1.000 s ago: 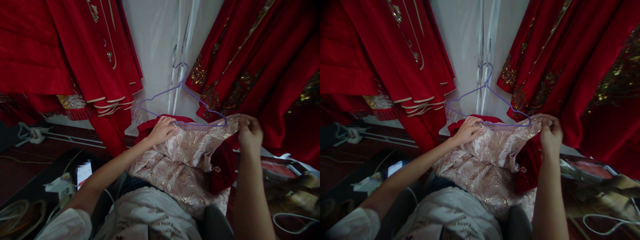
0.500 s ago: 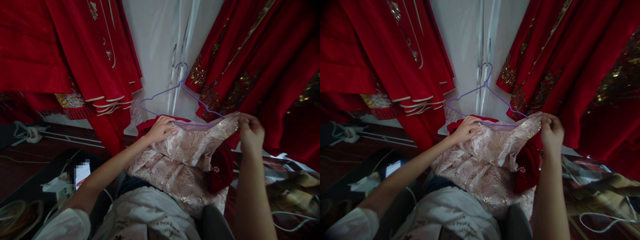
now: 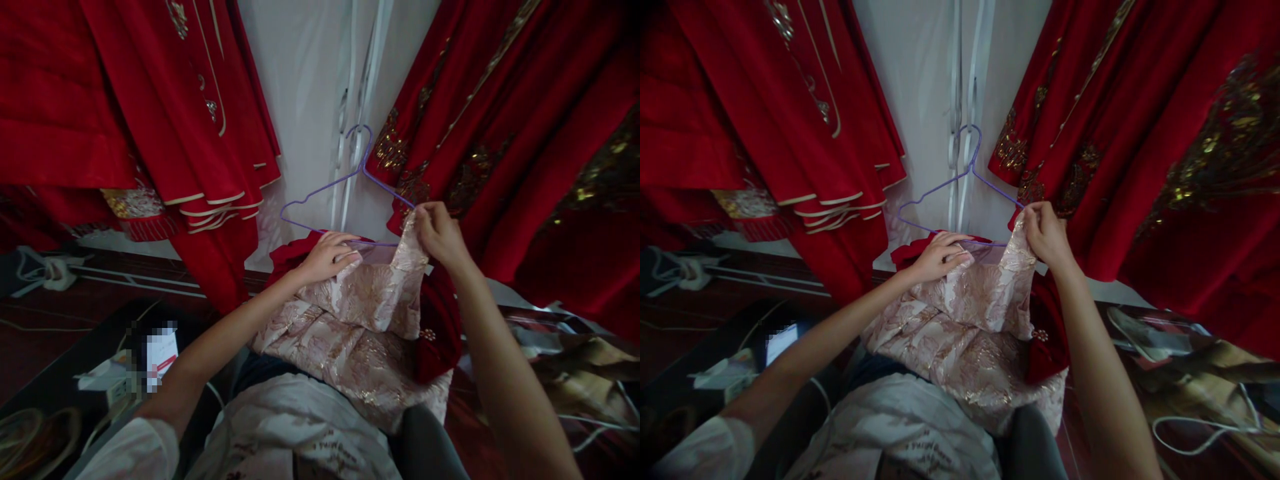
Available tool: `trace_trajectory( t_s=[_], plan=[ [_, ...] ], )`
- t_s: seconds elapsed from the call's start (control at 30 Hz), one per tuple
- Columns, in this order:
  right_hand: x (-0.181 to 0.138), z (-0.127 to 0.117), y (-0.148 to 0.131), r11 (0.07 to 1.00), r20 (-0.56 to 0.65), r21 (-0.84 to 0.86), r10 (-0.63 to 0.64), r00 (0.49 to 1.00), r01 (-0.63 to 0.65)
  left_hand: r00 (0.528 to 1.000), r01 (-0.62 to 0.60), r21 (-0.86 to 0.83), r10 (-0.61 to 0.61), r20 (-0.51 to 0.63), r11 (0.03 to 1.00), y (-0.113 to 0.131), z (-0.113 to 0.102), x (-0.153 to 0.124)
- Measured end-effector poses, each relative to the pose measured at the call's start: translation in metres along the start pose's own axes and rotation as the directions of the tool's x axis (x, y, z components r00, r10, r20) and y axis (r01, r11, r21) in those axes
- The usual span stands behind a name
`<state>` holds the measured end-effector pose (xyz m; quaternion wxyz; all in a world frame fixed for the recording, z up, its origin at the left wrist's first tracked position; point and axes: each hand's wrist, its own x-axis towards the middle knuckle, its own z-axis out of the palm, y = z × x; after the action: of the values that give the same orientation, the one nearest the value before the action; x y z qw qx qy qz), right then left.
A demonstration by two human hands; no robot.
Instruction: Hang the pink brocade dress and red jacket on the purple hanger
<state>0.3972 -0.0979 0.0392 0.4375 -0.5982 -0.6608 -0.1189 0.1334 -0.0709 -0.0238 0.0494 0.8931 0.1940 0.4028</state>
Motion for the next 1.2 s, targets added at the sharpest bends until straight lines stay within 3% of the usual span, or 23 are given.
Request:
trace_trajectory(
  t_s=[0.1, 0.17, 0.3, 0.43, 0.6, 0.8, 0.93, 1.07, 1.2],
  plan=[
    [-0.003, 0.008, 0.008, 0.989, 0.01, 0.143, 0.046, 0.999, -0.047, 1.0, 0.013, 0.034, -0.013, -0.004, 0.999, -0.014, -0.028, -0.003],
    [-0.003, 0.008, 0.011, 0.982, 0.0, 0.176, 0.067, 0.998, -0.066, 0.985, 0.137, 0.098, -0.125, -0.118, 0.986, -0.03, -0.051, -0.009],
    [0.003, 0.001, 0.013, 0.978, -0.037, 0.193, 0.09, 0.995, -0.081, 0.837, 0.43, 0.157, -0.327, -0.438, 0.889, -0.076, -0.091, -0.039],
    [0.007, 0.001, 0.017, 0.965, 0.011, 0.249, 0.077, 0.997, -0.077, 0.795, 0.533, 0.174, -0.419, -0.438, 0.828, -0.113, -0.108, -0.078],
    [0.008, 0.003, 0.02, 0.952, 0.045, 0.29, 0.09, 0.995, -0.099, 0.797, 0.531, 0.134, -0.44, -0.413, 0.837, -0.123, -0.109, -0.093],
    [0.009, -0.006, 0.015, 0.977, 0.006, 0.2, 0.078, 0.997, -0.077, 0.798, 0.501, 0.025, -0.451, -0.4, 0.865, -0.114, -0.114, -0.076],
    [0.007, -0.011, 0.01, 0.985, -0.003, 0.16, 0.065, 0.998, -0.064, 0.801, 0.467, -0.056, -0.45, -0.395, 0.882, -0.107, -0.117, -0.049],
    [0.005, -0.003, 0.01, 0.972, 0.006, 0.228, 0.062, 0.998, -0.062, 0.879, 0.384, -0.03, -0.375, -0.294, 0.923, -0.091, -0.118, 0.002],
    [0.002, 0.011, 0.013, 0.96, -0.005, 0.269, 0.085, 0.996, -0.08, 0.94, 0.316, 0.145, -0.288, -0.185, 0.938, -0.069, -0.115, 0.043]
  ],
)
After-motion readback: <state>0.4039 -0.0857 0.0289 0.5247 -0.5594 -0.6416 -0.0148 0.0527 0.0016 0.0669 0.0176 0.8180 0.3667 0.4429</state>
